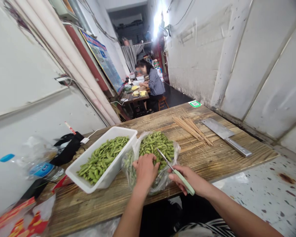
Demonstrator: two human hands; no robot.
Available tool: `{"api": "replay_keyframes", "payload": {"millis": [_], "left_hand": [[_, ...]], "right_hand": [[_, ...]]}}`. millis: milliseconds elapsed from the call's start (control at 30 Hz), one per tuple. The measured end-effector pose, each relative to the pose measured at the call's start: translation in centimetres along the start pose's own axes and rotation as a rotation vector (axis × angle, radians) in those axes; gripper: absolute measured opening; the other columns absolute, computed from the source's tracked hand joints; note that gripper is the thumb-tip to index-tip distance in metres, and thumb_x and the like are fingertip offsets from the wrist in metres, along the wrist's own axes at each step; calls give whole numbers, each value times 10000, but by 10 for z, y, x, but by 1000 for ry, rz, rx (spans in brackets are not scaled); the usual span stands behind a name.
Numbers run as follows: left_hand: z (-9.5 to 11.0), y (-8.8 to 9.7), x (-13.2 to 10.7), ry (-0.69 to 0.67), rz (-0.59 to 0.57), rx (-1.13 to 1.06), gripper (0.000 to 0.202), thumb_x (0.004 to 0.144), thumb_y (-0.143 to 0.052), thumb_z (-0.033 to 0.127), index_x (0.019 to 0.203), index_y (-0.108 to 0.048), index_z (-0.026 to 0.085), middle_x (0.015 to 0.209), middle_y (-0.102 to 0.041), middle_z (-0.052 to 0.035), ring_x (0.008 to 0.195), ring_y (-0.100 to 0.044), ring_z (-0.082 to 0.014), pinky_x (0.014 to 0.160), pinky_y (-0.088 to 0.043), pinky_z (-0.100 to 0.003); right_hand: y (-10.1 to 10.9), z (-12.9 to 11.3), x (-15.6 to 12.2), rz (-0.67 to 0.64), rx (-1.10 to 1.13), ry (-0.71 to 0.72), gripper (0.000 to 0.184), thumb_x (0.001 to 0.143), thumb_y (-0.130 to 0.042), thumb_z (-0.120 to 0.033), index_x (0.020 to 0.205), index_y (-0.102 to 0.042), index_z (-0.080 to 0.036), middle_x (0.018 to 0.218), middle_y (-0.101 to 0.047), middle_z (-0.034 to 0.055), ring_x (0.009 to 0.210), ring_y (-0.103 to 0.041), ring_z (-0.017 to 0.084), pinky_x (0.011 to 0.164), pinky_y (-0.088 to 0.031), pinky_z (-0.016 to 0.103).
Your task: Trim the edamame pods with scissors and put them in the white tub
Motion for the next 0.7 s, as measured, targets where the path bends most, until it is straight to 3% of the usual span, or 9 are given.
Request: {"api": "replay_keyframes", "payload": {"millis": [133,300,367,467,567,700], "left_hand": [[0,1,-3,-25,-66,9,132,752,-619,236,871,-670,208,971,-673,-79,1001,-552,-273,842,-300,-417],[16,5,-15,-57,54,142,157,759,-592,219,872,-685,162,973,-647,-146,1002,-528,-336,861,-303,-484],[18,4,-16,-69,49,87,132,728,-606,184,830,-687,166,966,-651,-140,991,-538,-329,863,-318,-479],[8,6,-10,-45,90,-143,144,716,-602,170,830,-688,194,970,-684,-94,989,-579,-293,893,-340,-458],[-13,12,-1,77,167,-479,185,759,-588,259,894,-700,199,951,-728,-80,944,-640,-261,908,-396,-425],[-30,15,4,181,122,-888,338,743,-635,392,980,-713,165,931,-758,-86,924,-674,-249,891,-456,-374]], "right_hand": [[1,1,-2,5,-9,13,365,803,-646,-511,905,-534,-179,468,-428,-110,340,-384,53,309,-361,139],[1,3,-2,-11,-16,28,405,800,-641,-546,930,-533,-178,471,-426,-110,334,-381,54,304,-342,141],[1,3,-3,-14,-29,32,421,802,-631,-564,935,-535,-176,471,-425,-108,336,-389,59,302,-334,144],[3,1,-7,-13,-75,23,429,814,-612,-571,955,-537,-174,473,-423,-103,350,-401,68,315,-327,154],[5,-6,-13,2,-161,43,440,822,-606,-569,995,-546,-168,550,-446,-80,412,-423,71,371,-353,169],[1,-20,-20,-16,-253,107,444,831,-600,-566,987,-577,-151,618,-452,-57,492,-425,76,454,-361,190]]}}
Point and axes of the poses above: each hand's wrist, its own x-axis towards the middle knuckle, its own y-axis out of the back of the hand, z = x × y, the point moved 4 cm from there along x, towards the middle knuckle
